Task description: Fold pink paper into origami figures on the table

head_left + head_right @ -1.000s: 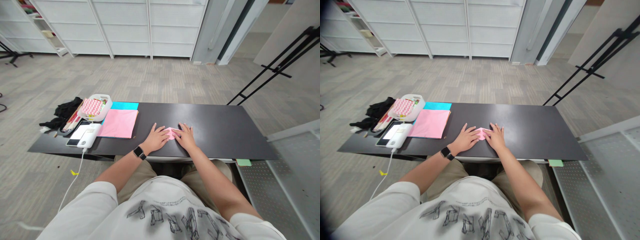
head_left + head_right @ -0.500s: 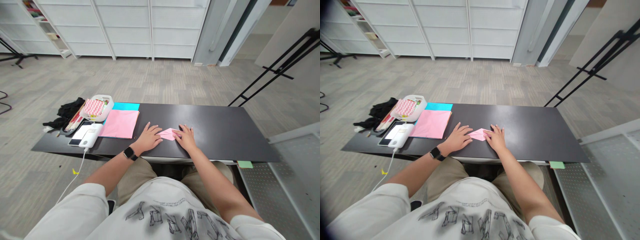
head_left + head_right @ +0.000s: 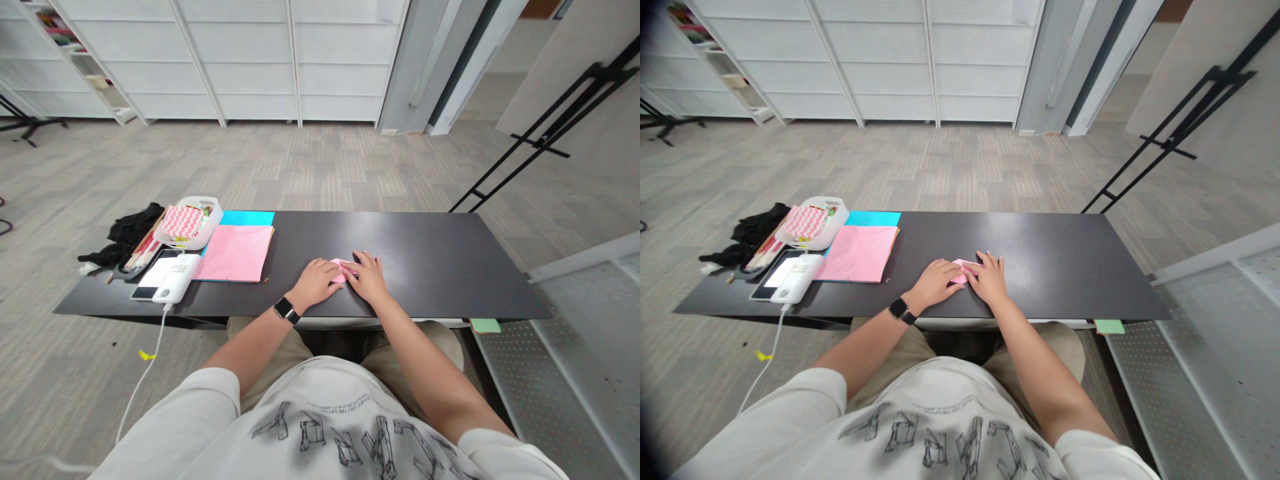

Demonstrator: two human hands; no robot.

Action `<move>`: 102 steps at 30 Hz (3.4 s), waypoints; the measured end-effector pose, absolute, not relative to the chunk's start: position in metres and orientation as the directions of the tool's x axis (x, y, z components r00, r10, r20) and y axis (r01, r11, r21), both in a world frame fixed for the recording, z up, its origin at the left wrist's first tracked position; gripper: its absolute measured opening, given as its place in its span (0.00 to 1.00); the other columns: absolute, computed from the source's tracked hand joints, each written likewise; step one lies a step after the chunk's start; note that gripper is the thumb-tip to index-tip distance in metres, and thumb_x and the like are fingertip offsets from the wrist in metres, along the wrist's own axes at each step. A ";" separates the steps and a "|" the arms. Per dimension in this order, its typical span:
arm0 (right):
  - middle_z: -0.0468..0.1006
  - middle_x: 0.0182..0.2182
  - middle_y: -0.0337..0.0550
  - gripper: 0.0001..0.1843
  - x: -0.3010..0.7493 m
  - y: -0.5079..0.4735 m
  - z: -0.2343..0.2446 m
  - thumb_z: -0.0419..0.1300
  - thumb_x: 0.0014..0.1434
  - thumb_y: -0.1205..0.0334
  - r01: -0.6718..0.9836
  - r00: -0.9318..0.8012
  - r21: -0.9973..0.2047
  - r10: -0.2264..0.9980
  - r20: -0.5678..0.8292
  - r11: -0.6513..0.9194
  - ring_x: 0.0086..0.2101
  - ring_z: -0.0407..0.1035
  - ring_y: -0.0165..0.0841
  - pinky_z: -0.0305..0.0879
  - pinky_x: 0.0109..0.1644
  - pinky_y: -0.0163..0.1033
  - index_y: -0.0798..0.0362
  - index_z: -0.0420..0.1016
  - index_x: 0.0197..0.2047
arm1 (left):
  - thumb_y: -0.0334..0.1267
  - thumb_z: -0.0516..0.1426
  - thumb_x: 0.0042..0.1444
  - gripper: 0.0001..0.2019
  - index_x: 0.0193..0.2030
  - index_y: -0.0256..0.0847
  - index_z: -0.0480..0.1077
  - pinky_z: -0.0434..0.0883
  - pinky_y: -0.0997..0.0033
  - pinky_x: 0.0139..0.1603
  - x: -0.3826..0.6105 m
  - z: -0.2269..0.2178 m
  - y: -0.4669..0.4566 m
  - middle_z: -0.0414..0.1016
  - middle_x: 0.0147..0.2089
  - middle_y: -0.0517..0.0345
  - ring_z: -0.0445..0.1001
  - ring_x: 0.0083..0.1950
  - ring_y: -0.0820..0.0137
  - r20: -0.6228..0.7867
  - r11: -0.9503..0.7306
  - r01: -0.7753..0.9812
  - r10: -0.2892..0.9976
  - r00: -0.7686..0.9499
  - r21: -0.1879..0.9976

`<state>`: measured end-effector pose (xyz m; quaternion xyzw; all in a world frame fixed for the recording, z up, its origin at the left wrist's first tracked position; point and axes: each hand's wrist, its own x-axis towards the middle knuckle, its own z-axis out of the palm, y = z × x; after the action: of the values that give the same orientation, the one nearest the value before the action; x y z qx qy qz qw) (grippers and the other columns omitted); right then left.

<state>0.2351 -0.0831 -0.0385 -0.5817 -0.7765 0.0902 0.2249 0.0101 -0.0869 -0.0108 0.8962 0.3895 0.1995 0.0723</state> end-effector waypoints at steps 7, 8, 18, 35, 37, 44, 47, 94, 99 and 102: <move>0.72 0.70 0.45 0.21 0.237 -0.083 -0.038 0.57 0.74 0.58 0.849 -0.219 -0.430 0.944 0.245 0.308 0.72 0.60 0.53 0.43 0.78 0.76 0.33 0.82 0.64 | 0.45 0.60 0.73 0.13 0.57 0.43 0.80 0.62 0.48 0.75 0.007 -0.004 -0.082 0.84 0.60 0.50 0.79 0.61 0.60 0.246 -0.735 0.657 0.676 0.694 0.166; 0.73 0.70 0.44 0.22 0.238 -0.083 -0.038 0.56 0.73 0.59 0.848 -0.217 -0.434 0.946 0.240 0.305 0.72 0.60 0.52 0.42 0.78 0.75 0.33 0.82 0.64 | 0.44 0.59 0.74 0.13 0.55 0.42 0.80 0.63 0.49 0.74 0.008 -0.002 -0.081 0.84 0.58 0.50 0.79 0.59 0.60 0.245 -0.744 0.653 0.665 0.706 0.139; 0.73 0.69 0.43 0.27 0.236 -0.082 -0.036 0.55 0.68 0.67 0.853 -0.199 -0.449 0.961 0.190 0.266 0.73 0.59 0.49 0.39 0.79 0.73 0.35 0.82 0.64 | 0.38 0.52 0.76 0.14 0.47 0.38 0.80 0.72 0.56 0.58 0.016 0.006 -0.076 0.84 0.45 0.48 0.79 0.50 0.60 0.263 -0.849 0.528 0.507 0.821 -0.011; 0.75 0.68 0.42 0.23 0.243 -0.084 -0.039 0.62 0.60 0.65 0.777 -0.272 -0.511 0.929 0.252 0.366 0.71 0.62 0.51 0.36 0.78 0.76 0.38 0.85 0.56 | 0.36 0.55 0.74 0.10 0.50 0.41 0.78 0.75 0.58 0.60 0.011 0.002 -0.072 0.83 0.52 0.49 0.81 0.54 0.61 0.231 -0.778 0.594 0.628 0.743 0.203; 0.77 0.65 0.42 0.21 0.242 -0.083 -0.040 0.63 0.62 0.63 0.777 -0.265 -0.514 0.930 0.255 0.362 0.70 0.64 0.50 0.38 0.78 0.76 0.38 0.86 0.55 | 0.39 0.56 0.74 0.10 0.52 0.42 0.78 0.74 0.58 0.62 0.010 0.003 -0.073 0.83 0.55 0.49 0.80 0.57 0.60 0.244 -0.788 0.576 0.616 0.749 0.218; 0.80 0.63 0.40 0.20 0.242 -0.082 -0.042 0.62 0.63 0.64 0.782 -0.257 -0.503 0.926 0.278 0.368 0.69 0.66 0.49 0.41 0.78 0.74 0.38 0.85 0.55 | 0.40 0.51 0.78 0.14 0.53 0.40 0.79 0.75 0.57 0.58 0.012 0.002 -0.072 0.83 0.53 0.47 0.81 0.53 0.61 0.243 -0.840 0.535 0.540 0.806 0.091; 0.80 0.63 0.40 0.21 0.242 -0.083 -0.041 0.61 0.63 0.64 0.783 -0.256 -0.505 0.928 0.272 0.364 0.69 0.65 0.49 0.41 0.78 0.74 0.37 0.85 0.55 | 0.39 0.51 0.77 0.15 0.52 0.40 0.79 0.75 0.57 0.56 0.013 0.001 -0.071 0.83 0.51 0.47 0.81 0.50 0.62 0.255 -0.846 0.527 0.529 0.810 0.079; 0.83 0.53 0.52 0.20 0.251 -0.083 -0.031 0.60 0.70 0.49 0.575 0.039 -0.749 0.903 0.427 0.330 0.54 0.77 0.46 0.73 0.63 0.53 0.49 0.81 0.58 | 0.35 0.60 0.67 0.12 0.55 0.42 0.78 0.78 0.67 0.50 0.004 0.031 -0.037 0.86 0.49 0.54 0.83 0.47 0.65 0.134 -0.323 0.580 0.929 0.344 0.748; 0.81 0.52 0.49 0.12 0.247 -0.083 -0.036 0.64 0.70 0.54 0.632 -0.084 -0.611 0.826 0.558 0.477 0.55 0.74 0.46 0.69 0.65 0.55 0.44 0.84 0.53 | 0.33 0.57 0.69 0.17 0.62 0.41 0.75 0.77 0.69 0.49 0.013 0.021 -0.022 0.86 0.50 0.53 0.84 0.48 0.65 -0.086 -0.234 0.771 0.933 0.350 0.592; 0.80 0.54 0.48 0.09 0.244 -0.085 -0.038 0.65 0.70 0.54 0.703 -0.177 -0.516 0.823 0.540 0.490 0.56 0.73 0.47 0.67 0.64 0.57 0.43 0.86 0.49 | 0.34 0.55 0.71 0.18 0.64 0.43 0.74 0.75 0.65 0.57 0.022 0.019 -0.022 0.85 0.57 0.50 0.83 0.55 0.61 -0.076 -0.261 0.814 0.934 0.348 0.519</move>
<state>0.2444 -0.0848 -0.0380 -0.4996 -0.7634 0.0745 0.4025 0.0218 -0.0223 0.0189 0.7842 0.5574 0.1241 0.2427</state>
